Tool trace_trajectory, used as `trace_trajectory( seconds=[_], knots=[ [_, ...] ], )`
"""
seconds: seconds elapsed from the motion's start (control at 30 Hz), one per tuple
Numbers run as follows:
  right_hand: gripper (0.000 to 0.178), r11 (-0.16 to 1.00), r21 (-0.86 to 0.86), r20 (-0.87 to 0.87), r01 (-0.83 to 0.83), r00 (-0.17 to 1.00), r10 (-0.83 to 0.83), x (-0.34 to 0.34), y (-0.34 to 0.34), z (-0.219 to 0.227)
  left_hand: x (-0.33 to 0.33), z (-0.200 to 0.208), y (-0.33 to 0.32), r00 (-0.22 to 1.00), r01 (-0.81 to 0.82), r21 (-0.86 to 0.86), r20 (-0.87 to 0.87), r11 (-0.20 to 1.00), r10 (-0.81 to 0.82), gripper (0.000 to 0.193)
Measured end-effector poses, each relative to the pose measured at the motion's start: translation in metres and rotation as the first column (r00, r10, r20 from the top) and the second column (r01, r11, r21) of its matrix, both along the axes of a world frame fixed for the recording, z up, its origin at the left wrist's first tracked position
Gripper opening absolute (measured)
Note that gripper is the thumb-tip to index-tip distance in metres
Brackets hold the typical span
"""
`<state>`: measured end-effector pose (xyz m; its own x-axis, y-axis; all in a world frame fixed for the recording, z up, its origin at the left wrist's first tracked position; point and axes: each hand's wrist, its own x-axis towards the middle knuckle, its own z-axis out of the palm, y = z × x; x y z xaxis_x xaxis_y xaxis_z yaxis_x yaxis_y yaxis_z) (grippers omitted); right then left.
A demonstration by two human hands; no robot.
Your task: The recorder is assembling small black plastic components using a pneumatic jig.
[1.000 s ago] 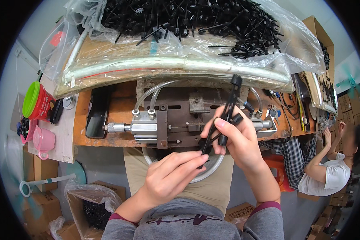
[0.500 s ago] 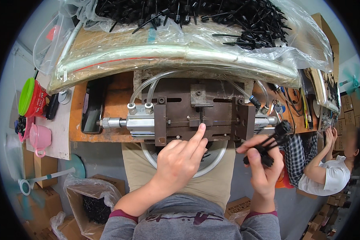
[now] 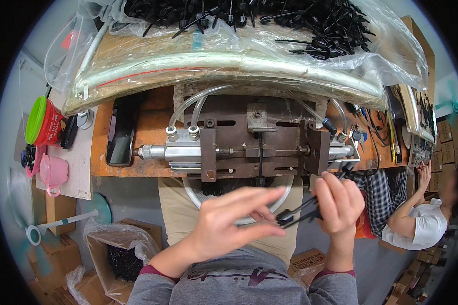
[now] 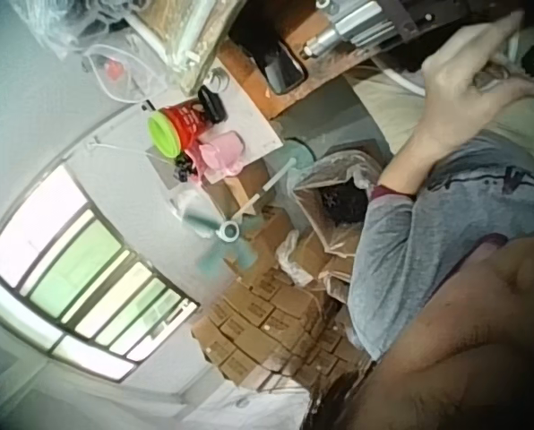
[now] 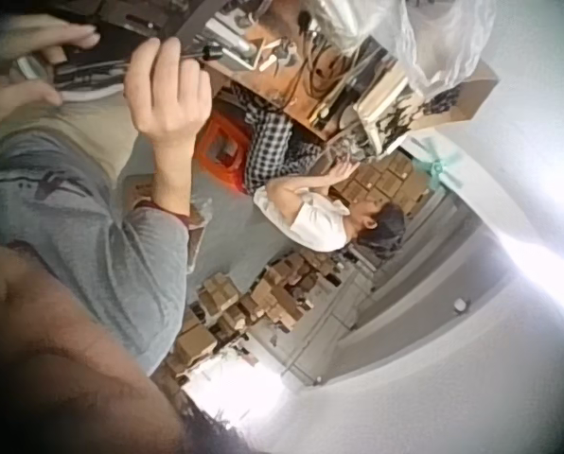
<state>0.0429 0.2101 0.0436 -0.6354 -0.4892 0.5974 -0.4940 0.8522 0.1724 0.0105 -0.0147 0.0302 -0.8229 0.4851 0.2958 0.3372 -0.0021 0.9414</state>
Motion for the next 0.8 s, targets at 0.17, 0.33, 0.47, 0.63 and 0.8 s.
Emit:
trace_trajectory(
  seconds=[0.17, 0.33, 0.47, 0.63, 0.8],
  knots=[
    [0.027, 1.0, 0.027, -0.124, -0.002, 0.992, 0.005, -0.008, -0.007, -0.008, 0.003, 0.007, -0.007, 0.997, 0.067, 0.155, 0.014, 0.986, -0.07, 0.038],
    [0.018, 0.65, -0.759, 0.063, 0.024, 0.997, 0.036, 0.007, -0.002, -0.02, 0.006, -0.015, -0.005, 0.871, -0.328, -0.116, -0.421, 0.937, 0.253, 0.035],
    [0.022, 0.196, -0.967, 0.213, 0.16, 0.934, 0.288, 0.014, -0.023, -0.004, -0.006, -0.041, 0.009, 0.744, -0.417, -0.271, -0.65, 0.868, 0.154, 0.03],
    [0.026, 0.068, -0.965, 0.259, 0.252, 0.892, 0.371, 0.013, -0.029, -0.004, -0.011, -0.046, 0.018, 0.685, -0.507, -0.355, -0.719, 0.786, 0.117, 0.026],
    [0.027, -0.136, -0.932, 0.231, 0.335, 0.842, 0.488, 0.011, -0.03, -0.003, -0.014, -0.041, 0.02, 0.706, -0.492, -0.392, -0.703, 0.778, 0.092, 0.027]
  ],
)
